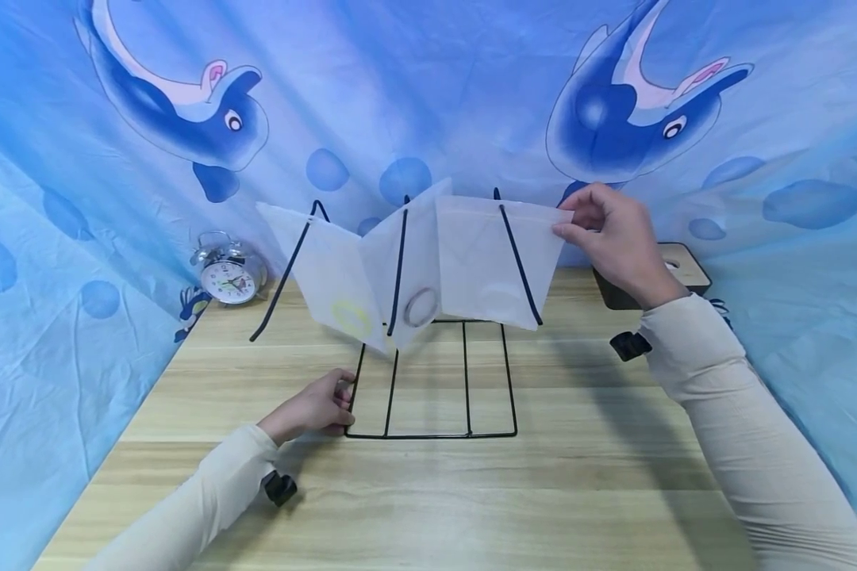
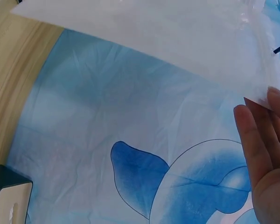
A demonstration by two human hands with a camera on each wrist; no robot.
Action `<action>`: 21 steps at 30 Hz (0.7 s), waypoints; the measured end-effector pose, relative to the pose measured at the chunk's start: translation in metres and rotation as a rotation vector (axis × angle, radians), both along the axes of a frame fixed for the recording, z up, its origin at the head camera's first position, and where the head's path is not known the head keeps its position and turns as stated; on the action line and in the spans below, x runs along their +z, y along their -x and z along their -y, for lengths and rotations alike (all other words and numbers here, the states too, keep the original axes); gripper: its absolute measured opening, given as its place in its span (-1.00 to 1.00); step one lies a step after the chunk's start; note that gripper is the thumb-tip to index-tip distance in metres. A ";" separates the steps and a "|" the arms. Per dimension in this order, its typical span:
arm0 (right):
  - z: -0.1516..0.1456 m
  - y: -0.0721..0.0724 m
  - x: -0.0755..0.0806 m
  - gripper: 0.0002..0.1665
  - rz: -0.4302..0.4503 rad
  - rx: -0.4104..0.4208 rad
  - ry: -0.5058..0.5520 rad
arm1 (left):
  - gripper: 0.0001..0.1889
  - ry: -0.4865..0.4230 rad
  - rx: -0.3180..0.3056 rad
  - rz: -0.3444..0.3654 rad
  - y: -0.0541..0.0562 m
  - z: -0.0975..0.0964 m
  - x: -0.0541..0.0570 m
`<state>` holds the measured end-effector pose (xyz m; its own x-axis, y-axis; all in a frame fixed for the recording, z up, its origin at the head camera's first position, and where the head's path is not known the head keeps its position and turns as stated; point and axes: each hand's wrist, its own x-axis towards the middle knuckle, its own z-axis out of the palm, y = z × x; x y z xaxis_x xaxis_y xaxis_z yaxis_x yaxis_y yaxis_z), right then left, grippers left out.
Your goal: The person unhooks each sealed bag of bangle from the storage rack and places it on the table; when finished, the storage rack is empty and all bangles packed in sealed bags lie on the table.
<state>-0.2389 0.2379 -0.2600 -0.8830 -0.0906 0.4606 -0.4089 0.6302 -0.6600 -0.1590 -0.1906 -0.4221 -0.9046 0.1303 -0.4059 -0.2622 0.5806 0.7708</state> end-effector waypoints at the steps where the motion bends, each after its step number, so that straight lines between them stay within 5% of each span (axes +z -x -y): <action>1: 0.000 -0.001 0.000 -0.70 0.001 0.000 0.003 | -0.24 0.001 0.001 0.002 0.000 0.000 0.000; 21: -0.007 -0.025 -0.007 -0.82 -0.049 0.139 0.261 | -0.20 0.116 -0.007 -0.044 0.000 -0.007 -0.001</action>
<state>-0.2142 0.2450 -0.2674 -0.8464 -0.0813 0.5262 -0.5148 0.3773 -0.7698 -0.1591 -0.1832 -0.4227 -0.9212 0.0916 -0.3782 -0.2247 0.6684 0.7091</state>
